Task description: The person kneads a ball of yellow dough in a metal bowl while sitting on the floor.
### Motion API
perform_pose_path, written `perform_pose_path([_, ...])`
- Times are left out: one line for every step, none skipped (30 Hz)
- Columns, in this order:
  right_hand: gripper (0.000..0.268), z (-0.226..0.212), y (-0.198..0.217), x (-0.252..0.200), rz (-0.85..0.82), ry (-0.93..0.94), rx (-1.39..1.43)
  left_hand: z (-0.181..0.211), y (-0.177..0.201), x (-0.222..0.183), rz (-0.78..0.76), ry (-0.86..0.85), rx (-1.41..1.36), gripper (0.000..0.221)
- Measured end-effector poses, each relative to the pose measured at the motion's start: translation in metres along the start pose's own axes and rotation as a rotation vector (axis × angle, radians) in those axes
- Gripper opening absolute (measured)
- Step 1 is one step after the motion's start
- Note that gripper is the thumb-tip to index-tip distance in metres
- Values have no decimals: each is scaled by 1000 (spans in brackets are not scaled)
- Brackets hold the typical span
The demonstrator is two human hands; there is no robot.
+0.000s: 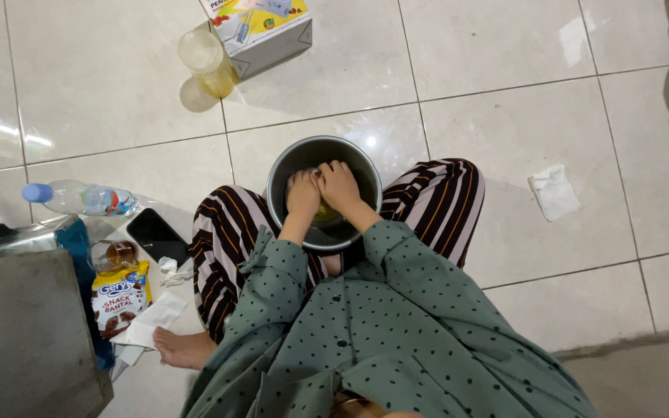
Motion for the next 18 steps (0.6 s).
perform_pose_path([17,3,-5,5,-1,2,-3,-2,-9,4,2,2,-2,40])
perform_pose_path([19,7,-11,9,-21,-13,-6,-8,-14,7,77,56,-91,39])
perform_pose_path([20,11,-18,12,-43,-31,-8,-14,-19,8,149,111,-181,39])
perform_pose_path([20,13,-20,12,-47,-30,-10,-14,-40,12,148,114,-184,39])
perform_pose_path([21,15,-23,14,-58,-34,-11,-21,-66,15,88,194,-252,38])
perform_pose_path([22,16,-26,15,-69,-38,-11,-28,-92,19,28,275,-320,39])
perform_pose_path([22,9,-18,10,-66,-37,-9,-26,-65,11,29,273,-317,39])
perform_pose_path([21,4,-10,4,-69,-62,-11,-17,-41,6,-28,174,-239,40])
perform_pose_path([21,0,-2,0,-72,-83,-15,-8,-17,1,-82,77,-162,43])
perform_pose_path([21,-2,0,-8,-69,-79,-16,-7,-5,-5,-78,78,-160,43])
perform_pose_path([20,-5,2,-17,-71,-62,-53,-9,-4,-14,-174,160,-288,41])
perform_pose_path([20,-8,3,-25,-72,-44,-91,-10,-3,-25,-270,242,-416,44])
perform_pose_path([20,-10,9,-33,-71,-43,-91,-7,21,-30,-268,243,-415,44])
perform_pose_path([19,-12,13,-41,-106,-45,-66,-1,38,-37,-359,229,-441,44])
perform_pose_path([19,-15,17,-49,-142,-44,-40,4,56,-44,-450,217,-466,46])
perform_pose_path([19,-13,19,-48,-142,-41,-40,3,55,-44,-448,220,-466,46])
perform_pose_path([20,-8,18,-47,-186,-64,11,4,54,-44,-448,207,-485,47])
perform_pose_path([21,-4,17,-46,-230,-87,62,5,53,-44,-447,194,-504,49])
Point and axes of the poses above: each hand's wrist, its own x-axis towards the middle knuckle, its own y-axis out of the back of the hand, z = x × y, the point moved 8 cm from there along x, towards the middle knuckle, and after that the axes turned 8 degrees about -y, right-handed, at the moved point
